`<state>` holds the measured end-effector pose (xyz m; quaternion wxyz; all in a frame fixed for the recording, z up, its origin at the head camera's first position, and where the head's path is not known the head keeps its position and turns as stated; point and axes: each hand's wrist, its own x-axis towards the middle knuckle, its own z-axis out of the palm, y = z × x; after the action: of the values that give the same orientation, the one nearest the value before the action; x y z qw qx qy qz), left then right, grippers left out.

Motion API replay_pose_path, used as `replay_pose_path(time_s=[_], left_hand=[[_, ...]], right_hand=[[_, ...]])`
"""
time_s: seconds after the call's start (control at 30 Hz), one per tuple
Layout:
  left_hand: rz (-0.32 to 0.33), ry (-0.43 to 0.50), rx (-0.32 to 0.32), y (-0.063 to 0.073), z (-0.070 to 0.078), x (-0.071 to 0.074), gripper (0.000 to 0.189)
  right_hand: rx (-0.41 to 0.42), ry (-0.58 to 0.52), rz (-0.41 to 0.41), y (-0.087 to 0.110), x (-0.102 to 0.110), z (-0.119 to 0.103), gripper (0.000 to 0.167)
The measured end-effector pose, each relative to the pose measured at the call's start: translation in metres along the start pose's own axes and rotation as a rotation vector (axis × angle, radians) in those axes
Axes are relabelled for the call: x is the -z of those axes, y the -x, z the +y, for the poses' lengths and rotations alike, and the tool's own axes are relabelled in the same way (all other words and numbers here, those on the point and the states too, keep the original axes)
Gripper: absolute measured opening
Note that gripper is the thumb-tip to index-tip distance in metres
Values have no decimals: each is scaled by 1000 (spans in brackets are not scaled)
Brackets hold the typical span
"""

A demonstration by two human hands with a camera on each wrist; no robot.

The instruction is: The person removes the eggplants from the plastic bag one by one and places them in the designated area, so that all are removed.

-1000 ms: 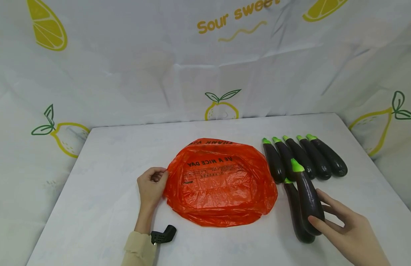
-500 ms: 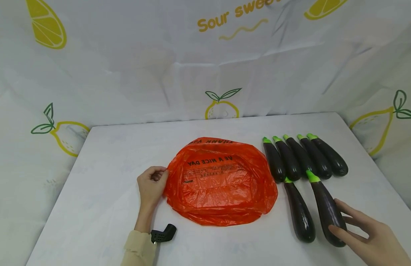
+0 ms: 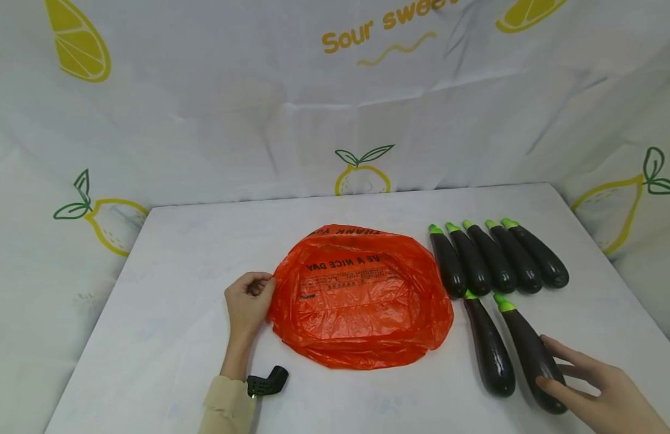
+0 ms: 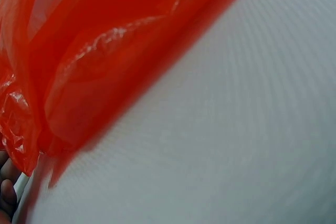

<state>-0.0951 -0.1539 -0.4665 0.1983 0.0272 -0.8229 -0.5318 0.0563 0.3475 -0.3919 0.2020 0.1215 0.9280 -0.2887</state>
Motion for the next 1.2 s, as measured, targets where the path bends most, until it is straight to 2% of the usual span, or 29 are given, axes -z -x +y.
replay_pose_path(time_s=[0.27, 0.43, 0.73, 1.2], left_hand=[[2, 13, 8, 0, 0, 0, 4], [1, 19, 14, 0, 1, 0, 4], [1, 17, 30, 0, 1, 0, 4], [10, 15, 13, -1, 0, 0, 4]], right_hand=[[23, 31, -10, -9, -4, 7, 86], [28, 39, -18, -13, -6, 4, 86], [-20, 57, -36, -19, -10, -3, 90], [-15, 61, -13, -29, -14, 3, 92]])
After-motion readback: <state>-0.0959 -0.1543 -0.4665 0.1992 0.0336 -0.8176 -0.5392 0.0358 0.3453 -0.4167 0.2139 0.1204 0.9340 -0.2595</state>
